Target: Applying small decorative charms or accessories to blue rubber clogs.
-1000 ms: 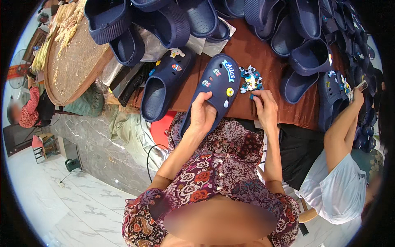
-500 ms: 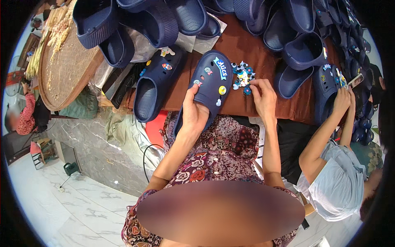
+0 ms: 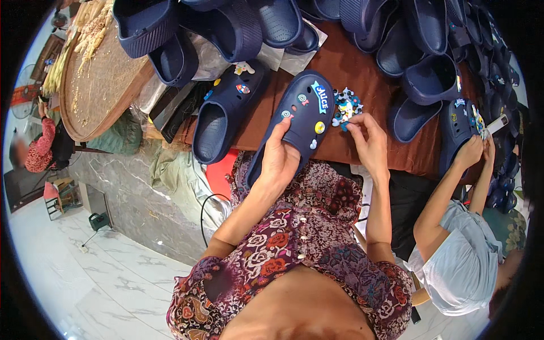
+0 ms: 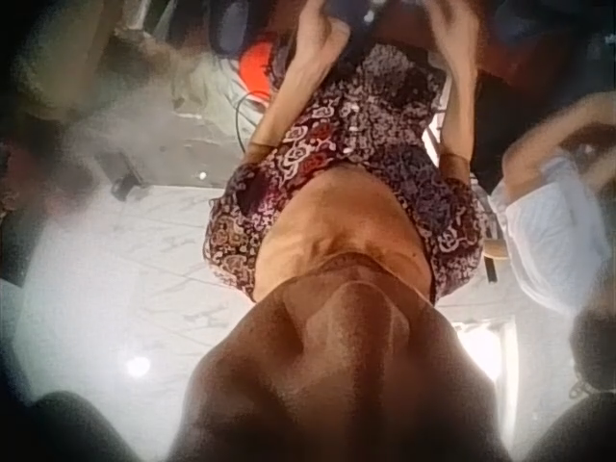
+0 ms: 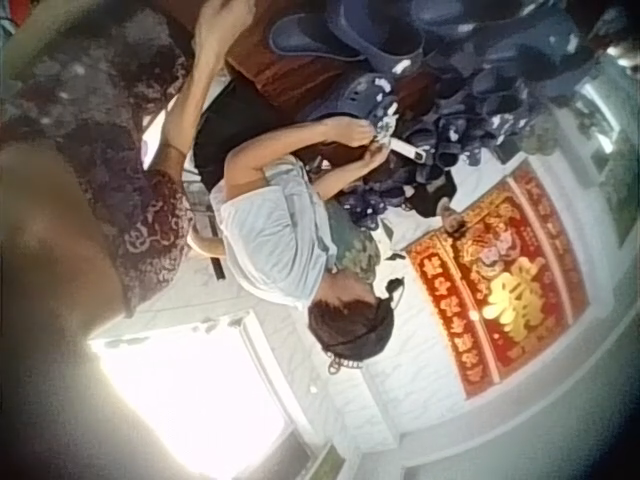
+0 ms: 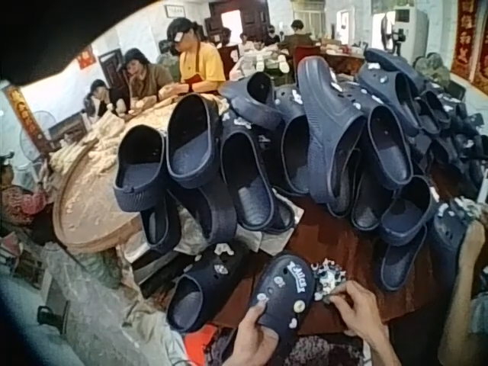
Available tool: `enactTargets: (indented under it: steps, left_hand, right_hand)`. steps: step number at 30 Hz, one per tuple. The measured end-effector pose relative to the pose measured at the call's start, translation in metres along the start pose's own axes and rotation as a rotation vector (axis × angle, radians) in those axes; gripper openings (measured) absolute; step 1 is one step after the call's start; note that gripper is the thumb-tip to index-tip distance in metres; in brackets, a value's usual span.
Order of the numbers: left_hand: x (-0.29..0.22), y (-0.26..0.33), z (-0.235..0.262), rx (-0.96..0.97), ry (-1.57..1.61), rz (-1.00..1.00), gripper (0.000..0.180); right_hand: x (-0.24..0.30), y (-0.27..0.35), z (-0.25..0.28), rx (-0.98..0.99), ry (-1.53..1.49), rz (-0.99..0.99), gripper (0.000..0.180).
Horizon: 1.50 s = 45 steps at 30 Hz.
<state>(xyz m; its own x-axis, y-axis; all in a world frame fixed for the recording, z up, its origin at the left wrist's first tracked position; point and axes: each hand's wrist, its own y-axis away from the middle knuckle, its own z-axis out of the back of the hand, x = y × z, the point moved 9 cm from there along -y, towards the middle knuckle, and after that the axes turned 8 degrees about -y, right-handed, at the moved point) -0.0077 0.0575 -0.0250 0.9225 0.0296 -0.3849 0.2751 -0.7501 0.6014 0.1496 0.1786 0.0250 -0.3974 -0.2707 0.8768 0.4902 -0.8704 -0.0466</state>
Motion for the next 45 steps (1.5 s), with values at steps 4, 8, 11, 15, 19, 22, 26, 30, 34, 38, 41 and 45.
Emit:
enactTargets:
  steps: [4,8,11,15,19,22,26,30,34,38,41,45]
  left_hand:
    - [0.005,0.002,-0.006,0.063,-0.018,0.003,0.037]
    - [0.010,0.001,-0.011,0.108,-0.035,-0.029,0.034]
    - [0.010,0.001,-0.009,0.086,-0.099,-0.096,0.030]
    - [0.009,0.003,-0.007,0.048,-0.175,-0.165,0.029]
    - [0.006,0.002,-0.007,-0.001,-0.269,-0.246,0.029]
    - [0.003,-0.003,-0.001,-0.042,-0.313,-0.269,0.028]
    - [0.000,-0.004,-0.001,-0.067,-0.346,-0.270,0.024]
    - [-0.002,-0.007,-0.001,-0.060,-0.366,-0.265,0.025]
    - [-0.002,-0.013,0.004,-0.067,-0.409,-0.307,0.026]
    - [-0.002,-0.016,0.008,-0.068,-0.404,-0.292,0.024]
    - [-0.002,-0.020,0.012,-0.070,-0.420,-0.297,0.023]
    - [0.001,-0.021,0.017,-0.087,-0.436,-0.304,0.022]
  right_hand:
    - [0.027,-0.013,-0.021,0.057,-0.258,0.024,0.013]
    - [0.065,-0.026,-0.039,0.098,-0.192,0.149,0.016]
    - [0.066,-0.030,-0.046,0.098,-0.186,0.133,0.016]
    - [0.067,-0.028,-0.049,0.084,-0.191,0.145,0.014]
    - [0.071,-0.027,-0.047,0.056,-0.142,0.150,0.014]
    - [0.070,-0.025,-0.053,0.067,-0.119,0.158,0.015]
    - [0.077,-0.016,-0.050,-0.008,-0.035,0.321,0.015]
    - [0.082,-0.011,-0.049,-0.014,-0.026,0.350,0.015]
    - [0.080,-0.006,-0.053,-0.046,0.036,0.387,0.017]
    - [0.080,-0.003,-0.057,-0.066,0.042,0.419,0.014]
    - [0.081,-0.002,-0.055,-0.078,0.059,0.443,0.013]
    - [0.076,-0.002,-0.055,-0.026,0.042,0.410,0.013]
